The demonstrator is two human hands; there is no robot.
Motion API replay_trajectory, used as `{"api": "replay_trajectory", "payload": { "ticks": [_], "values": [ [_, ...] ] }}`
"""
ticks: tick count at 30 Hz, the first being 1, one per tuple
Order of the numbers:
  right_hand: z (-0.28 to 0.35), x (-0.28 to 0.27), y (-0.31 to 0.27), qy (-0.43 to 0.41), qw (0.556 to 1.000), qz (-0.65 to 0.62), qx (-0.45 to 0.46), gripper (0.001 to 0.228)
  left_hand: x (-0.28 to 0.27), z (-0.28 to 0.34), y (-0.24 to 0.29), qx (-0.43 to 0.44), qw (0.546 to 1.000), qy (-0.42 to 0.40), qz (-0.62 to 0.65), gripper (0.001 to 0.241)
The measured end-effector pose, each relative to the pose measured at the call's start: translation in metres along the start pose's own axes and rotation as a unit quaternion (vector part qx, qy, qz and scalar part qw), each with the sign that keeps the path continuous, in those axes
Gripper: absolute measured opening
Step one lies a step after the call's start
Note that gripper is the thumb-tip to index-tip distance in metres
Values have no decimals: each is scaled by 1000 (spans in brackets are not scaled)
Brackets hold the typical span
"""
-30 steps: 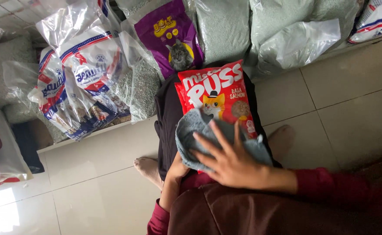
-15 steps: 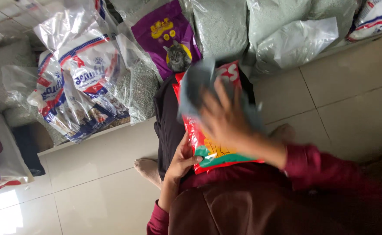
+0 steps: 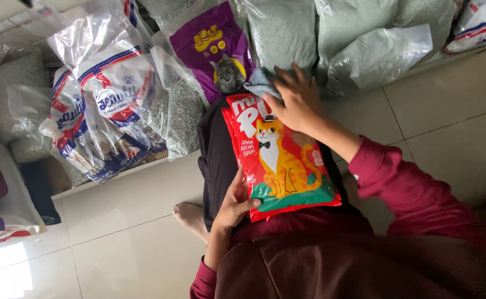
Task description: Wiping down bags of cat food with a cloth in a grocery store.
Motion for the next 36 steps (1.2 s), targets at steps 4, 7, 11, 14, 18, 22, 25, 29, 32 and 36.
{"api": "replay_trajectory", "payload": {
  "ticks": [4, 7, 11, 14, 18, 22, 25, 29, 32, 36],
  "values": [
    [40, -49, -51, 37, 998, 8, -44, 52, 2, -2, 0, -3, 1000, 0, 2, 106],
    [111, -79, -109, -23, 991, 1, -130, 58, -41, 1, -29, -15, 1000, 20, -14, 100],
    [143, -83, -131, -64, 982, -50, -173, 62, -87, 2, -65, -3, 998, 51, -30, 88],
    [112, -66, -119, -94, 976, -65, -186, 58, -86, 2, -62, -14, 997, 69, -25, 80],
    [23, -19, -51, -29, 994, -18, -109, 45, -7, -2, -5, -9, 1000, 22, -1, 101],
    [-14, 5, -10, -20, 1000, 9, 9, 47, 2, -1, 2, 4, 1000, 6, 3, 109],
    [19, -21, -32, 15, 999, 16, -36, 46, 4, -3, 0, -2, 1000, 5, 7, 107],
    [91, -67, -104, -11, 990, -21, -137, 47, -58, 0, -42, -9, 1000, 9, 3, 97],
    [122, -69, -133, -70, 981, -48, -174, 51, -84, 3, -63, -40, 998, 57, -4, 88],
    [83, -46, -122, -63, 978, -35, -198, 51, -52, 0, -36, -54, 994, 91, -13, 97]
  ]
}}
Point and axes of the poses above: each hand's wrist, its own z-axis away from the middle knuckle, its own x-axis out of the palm, y = z × x, the point moved 8 cm from there along -z, towards the middle knuckle, and after that the axes turned 12 degrees about y, right-handed, at the moved point
